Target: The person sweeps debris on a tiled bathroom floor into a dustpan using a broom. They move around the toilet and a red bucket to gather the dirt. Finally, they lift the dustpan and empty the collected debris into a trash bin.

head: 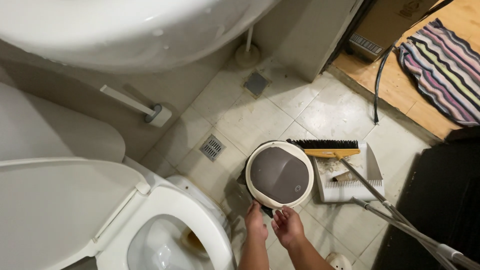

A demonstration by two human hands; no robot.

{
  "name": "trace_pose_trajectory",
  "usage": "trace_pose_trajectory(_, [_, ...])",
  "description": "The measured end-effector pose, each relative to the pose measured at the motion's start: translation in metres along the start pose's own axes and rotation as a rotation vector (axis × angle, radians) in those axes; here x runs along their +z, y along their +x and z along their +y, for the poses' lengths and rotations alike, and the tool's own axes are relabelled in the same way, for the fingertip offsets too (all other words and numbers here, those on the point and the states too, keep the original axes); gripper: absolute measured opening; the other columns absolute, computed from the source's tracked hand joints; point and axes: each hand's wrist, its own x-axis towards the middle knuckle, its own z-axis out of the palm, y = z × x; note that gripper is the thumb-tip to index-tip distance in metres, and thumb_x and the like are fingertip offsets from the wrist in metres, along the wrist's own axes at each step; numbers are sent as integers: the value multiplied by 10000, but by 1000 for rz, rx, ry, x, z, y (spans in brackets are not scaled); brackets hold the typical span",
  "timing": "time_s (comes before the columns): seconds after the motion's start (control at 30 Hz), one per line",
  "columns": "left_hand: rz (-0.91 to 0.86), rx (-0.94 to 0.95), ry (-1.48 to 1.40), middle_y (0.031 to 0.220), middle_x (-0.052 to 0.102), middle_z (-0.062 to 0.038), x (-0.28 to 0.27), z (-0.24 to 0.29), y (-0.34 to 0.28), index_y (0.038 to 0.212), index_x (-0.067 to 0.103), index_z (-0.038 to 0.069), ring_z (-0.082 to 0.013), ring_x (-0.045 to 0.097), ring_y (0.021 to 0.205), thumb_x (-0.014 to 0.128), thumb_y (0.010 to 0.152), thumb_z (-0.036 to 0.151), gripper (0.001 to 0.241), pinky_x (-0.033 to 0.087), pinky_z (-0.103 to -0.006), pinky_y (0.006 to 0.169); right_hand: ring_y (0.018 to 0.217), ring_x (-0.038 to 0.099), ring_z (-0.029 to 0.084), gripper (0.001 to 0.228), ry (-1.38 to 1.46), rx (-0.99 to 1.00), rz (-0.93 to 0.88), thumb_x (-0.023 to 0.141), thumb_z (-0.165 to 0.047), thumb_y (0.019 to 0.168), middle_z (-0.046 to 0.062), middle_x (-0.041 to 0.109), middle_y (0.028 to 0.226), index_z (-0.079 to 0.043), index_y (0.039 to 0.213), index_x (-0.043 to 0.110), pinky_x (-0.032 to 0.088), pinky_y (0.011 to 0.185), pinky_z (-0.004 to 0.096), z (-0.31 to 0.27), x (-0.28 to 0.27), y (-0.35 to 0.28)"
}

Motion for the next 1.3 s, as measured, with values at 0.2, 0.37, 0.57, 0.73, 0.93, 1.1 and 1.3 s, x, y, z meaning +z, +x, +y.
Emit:
trace_pose_trajectory(0.2, [-141,-59,237,1630,438,93,5,-10,21,1543,543,247,-240,262,1549,375,1035,561,620,128,-633,1218,796,573,154,258,16,-64,61,611,-409,967,-27,600,907,-199,1115,622,480,784,377,-11,31,-19])
trace_pose_trajectory(0.37, [-254,-96,261,1656,434,89,26,-17,23,1575,361,282,-229,254,1564,363,1053,558,591,215,-606,1222,769,606,182,293,-32,-143,109,628,-357,962,39,612,928,-126,1141,601,516,725,360,-52,22,3])
trace_pose_trajectory(0.57, [-97,101,100,1578,514,15,42,-17,50,1521,508,263,-245,438,1456,534,1020,398,520,333,-521,1181,823,596,237,302,-192,-225,212,644,-248,952,97,620,931,-47,1174,613,521,759,408,-81,15,23])
trace_pose_trajectory(0.73, [-29,74,198,1573,501,14,54,27,18,1504,531,275,-226,474,1412,509,1036,404,486,360,-448,1152,1070,569,364,447,-861,-1468,435,755,-97,836,219,538,1186,10,1247,617,470,906,478,-82,66,-90])
trace_pose_trajectory(0.93, [-352,238,40,1586,521,-6,37,7,101,1546,485,187,-230,504,1418,437,1010,421,586,406,-414,1132,1233,562,307,303,-1898,-1608,-378,669,-84,775,54,691,1190,-161,1054,757,357,1122,501,-90,189,-135])
trace_pose_trajectory(1.1, [14,-49,165,1704,264,-13,46,46,65,1659,163,280,-295,331,1518,506,1018,515,765,336,-423,1193,1343,486,311,335,-3050,-1178,-481,593,-271,995,89,606,1368,-93,1262,688,267,1191,537,-76,249,-84])
trace_pose_trajectory(1.3, [-156,838,1402,1510,618,-123,25,-16,286,1569,513,189,-398,629,1245,321,1100,346,530,533,-490,975,1381,471,308,439,-3292,-839,-461,597,-333,1007,107,545,1457,-84,1366,640,255,1202,552,-61,257,-54])
